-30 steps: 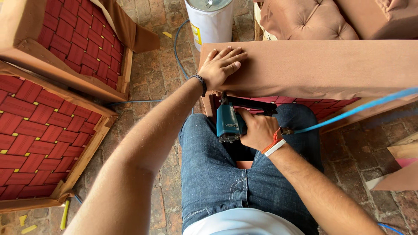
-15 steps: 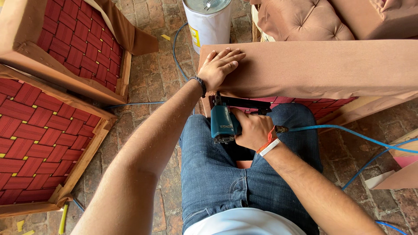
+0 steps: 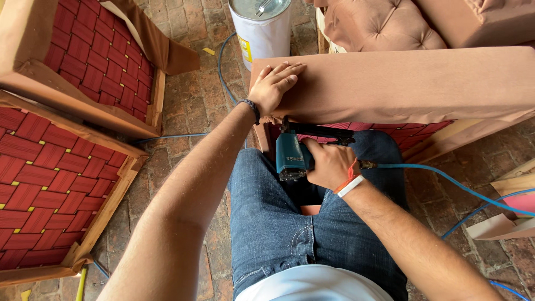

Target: The person wraps a long rectangular foam cushion with brown fabric, smoothing and folding the edges, then uses a pneumatic staple gun to secure the fabric to the underside. The person then places the finished cushion on a chair frame and begins wrapping a second yellow foam cushion with fabric.

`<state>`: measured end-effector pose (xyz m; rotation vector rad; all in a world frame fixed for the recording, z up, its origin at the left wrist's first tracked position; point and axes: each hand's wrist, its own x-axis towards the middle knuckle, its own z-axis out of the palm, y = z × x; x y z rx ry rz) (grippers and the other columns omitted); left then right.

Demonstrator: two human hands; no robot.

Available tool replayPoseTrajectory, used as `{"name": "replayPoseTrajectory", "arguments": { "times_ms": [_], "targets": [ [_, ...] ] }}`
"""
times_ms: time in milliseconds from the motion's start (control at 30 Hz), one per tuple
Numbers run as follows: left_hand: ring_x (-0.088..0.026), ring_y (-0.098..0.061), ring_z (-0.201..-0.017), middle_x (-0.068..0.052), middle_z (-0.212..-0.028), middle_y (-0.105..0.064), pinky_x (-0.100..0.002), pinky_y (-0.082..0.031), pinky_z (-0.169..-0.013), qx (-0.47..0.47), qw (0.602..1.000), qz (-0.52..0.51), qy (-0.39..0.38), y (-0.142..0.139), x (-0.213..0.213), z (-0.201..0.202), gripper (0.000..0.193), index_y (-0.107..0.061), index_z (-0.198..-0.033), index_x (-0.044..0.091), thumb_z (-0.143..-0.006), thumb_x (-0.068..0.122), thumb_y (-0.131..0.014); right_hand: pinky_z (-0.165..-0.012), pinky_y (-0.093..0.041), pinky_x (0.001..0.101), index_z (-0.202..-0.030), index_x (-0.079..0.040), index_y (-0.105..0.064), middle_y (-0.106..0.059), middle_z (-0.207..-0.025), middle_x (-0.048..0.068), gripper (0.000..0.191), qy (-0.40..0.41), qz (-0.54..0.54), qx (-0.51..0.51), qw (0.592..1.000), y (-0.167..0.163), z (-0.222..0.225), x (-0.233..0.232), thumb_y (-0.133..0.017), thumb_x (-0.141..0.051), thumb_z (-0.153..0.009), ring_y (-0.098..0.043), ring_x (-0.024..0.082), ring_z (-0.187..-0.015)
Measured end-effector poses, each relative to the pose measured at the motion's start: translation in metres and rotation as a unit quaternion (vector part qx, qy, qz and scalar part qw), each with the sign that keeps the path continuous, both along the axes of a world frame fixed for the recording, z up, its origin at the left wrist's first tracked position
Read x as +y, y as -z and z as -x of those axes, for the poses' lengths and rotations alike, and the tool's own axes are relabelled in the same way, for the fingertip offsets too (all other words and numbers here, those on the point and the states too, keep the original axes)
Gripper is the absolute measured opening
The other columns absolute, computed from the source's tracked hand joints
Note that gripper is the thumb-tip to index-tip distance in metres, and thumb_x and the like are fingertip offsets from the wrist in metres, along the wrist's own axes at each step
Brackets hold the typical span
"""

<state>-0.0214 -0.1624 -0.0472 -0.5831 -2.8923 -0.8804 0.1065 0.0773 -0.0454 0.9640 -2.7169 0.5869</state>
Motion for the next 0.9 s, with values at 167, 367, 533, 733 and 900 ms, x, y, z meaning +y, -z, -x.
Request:
{"name": "replayPoseTrajectory", "arguments": {
  "times_ms": [167,367,533,733,900],
  "targets": [
    [-0.022,-0.03,-0.156,0.0,-0.163,-0.045,-0.047,-0.014,-0.129,0.012,0.998,-0.054,-0.024,-0.002,0.001,-0.004,0.05,-0.046,-0.155,0.021,-0.109,0.036,-0.034,-0.064,-0.058,0.044,-0.124,-0.008,-0.066,-0.074,-0.083,0.014,0.074,-0.027,0.037,0.061,0.997,-0.026,-0.002,0.056,-0.081,-0.019,-0.052,-0.074,0.032,-0.073],
    [-0.029,-0.027,-0.152,-0.008,-0.163,-0.038,-0.048,-0.019,-0.123,0.048,0.988,0.099,-0.105,-0.014,0.028,-0.015,0.059,-0.043,-0.154,0.015,-0.103,0.044,-0.044,-0.075,-0.055,0.0581,-0.117,-0.016,-0.07,-0.072,-0.088,0.023,0.045,0.24,-0.111,0.005,0.965,-0.094,0.068,0.148,-0.08,-0.033,-0.077,-0.07,0.047,-0.085],
    [-0.031,-0.028,-0.152,-0.013,-0.164,-0.036,-0.049,-0.02,-0.123,0.059,0.978,0.164,-0.11,-0.028,0.039,-0.02,0.063,-0.042,-0.155,0.014,-0.1,0.046,-0.046,-0.075,-0.051,0.0596,-0.115,-0.01,-0.068,-0.072,-0.1,0.017,0.044,0.27,-0.118,0.037,0.955,-0.104,0.16,0.196,-0.079,-0.04,-0.086,-0.067,0.045,-0.092],
    [-0.034,-0.033,-0.149,-0.017,-0.159,-0.039,-0.05,-0.022,-0.122,0.085,0.974,0.174,-0.116,-0.042,0.048,-0.034,0.07,-0.046,-0.151,0.011,-0.098,0.056,-0.049,-0.082,-0.054,0.0475,-0.117,-0.024,-0.079,-0.069,-0.103,0.009,0.025,0.239,-0.011,0.024,0.971,-0.064,0.192,0.236,-0.08,-0.028,-0.093,-0.067,0.032,-0.094],
    [-0.039,-0.035,-0.146,-0.022,-0.156,-0.041,-0.052,-0.023,-0.121,0.115,0.976,0.149,-0.112,-0.045,0.08,-0.064,0.075,-0.047,-0.149,0.009,-0.091,0.054,-0.056,-0.088,-0.055,0.0419,-0.123,-0.024,-0.078,-0.066,-0.112,0.011,0.04,0.224,0.098,0.018,0.969,-0.046,0.186,0.249,-0.086,-0.022,-0.084,-0.066,0.029,-0.099]
  ]
}}
